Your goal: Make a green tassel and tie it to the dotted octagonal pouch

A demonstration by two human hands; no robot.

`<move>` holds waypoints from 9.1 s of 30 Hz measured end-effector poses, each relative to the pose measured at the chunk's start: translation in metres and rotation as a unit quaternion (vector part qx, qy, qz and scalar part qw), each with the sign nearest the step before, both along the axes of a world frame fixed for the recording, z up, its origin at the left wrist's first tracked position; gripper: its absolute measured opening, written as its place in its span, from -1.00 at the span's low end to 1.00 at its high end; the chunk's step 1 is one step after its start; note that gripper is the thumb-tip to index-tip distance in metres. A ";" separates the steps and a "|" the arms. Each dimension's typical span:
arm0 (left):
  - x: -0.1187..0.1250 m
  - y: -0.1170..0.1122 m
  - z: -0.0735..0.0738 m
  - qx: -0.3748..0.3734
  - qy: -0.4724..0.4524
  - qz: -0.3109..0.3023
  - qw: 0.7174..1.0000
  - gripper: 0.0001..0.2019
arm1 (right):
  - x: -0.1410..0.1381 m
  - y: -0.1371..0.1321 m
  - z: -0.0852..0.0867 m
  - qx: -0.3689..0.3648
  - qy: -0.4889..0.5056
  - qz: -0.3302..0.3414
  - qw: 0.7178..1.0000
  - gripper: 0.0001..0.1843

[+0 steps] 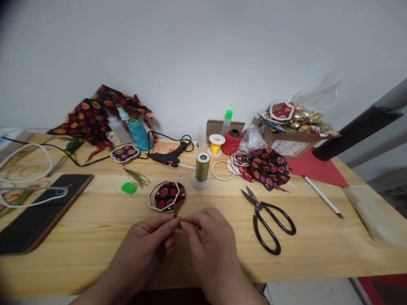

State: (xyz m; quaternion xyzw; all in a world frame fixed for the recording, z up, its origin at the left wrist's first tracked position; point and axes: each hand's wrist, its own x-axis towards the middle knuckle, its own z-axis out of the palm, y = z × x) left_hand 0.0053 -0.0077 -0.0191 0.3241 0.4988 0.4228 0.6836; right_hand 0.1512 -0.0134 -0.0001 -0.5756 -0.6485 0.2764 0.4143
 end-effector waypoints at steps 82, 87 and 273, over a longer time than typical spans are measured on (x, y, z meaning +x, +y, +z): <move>-0.004 0.000 0.009 -0.042 -0.026 -0.159 0.986 -0.77 | 0.007 0.020 -0.013 -0.292 0.442 0.124 0.839 -0.78; -0.005 0.002 0.013 0.033 0.053 -0.149 0.987 -0.76 | 0.003 0.019 -0.004 -0.239 0.407 0.099 0.876 -0.79; -0.014 0.026 0.033 0.002 -0.006 0.070 0.998 -0.72 | -0.005 0.105 0.050 0.323 -0.340 0.143 0.872 -0.72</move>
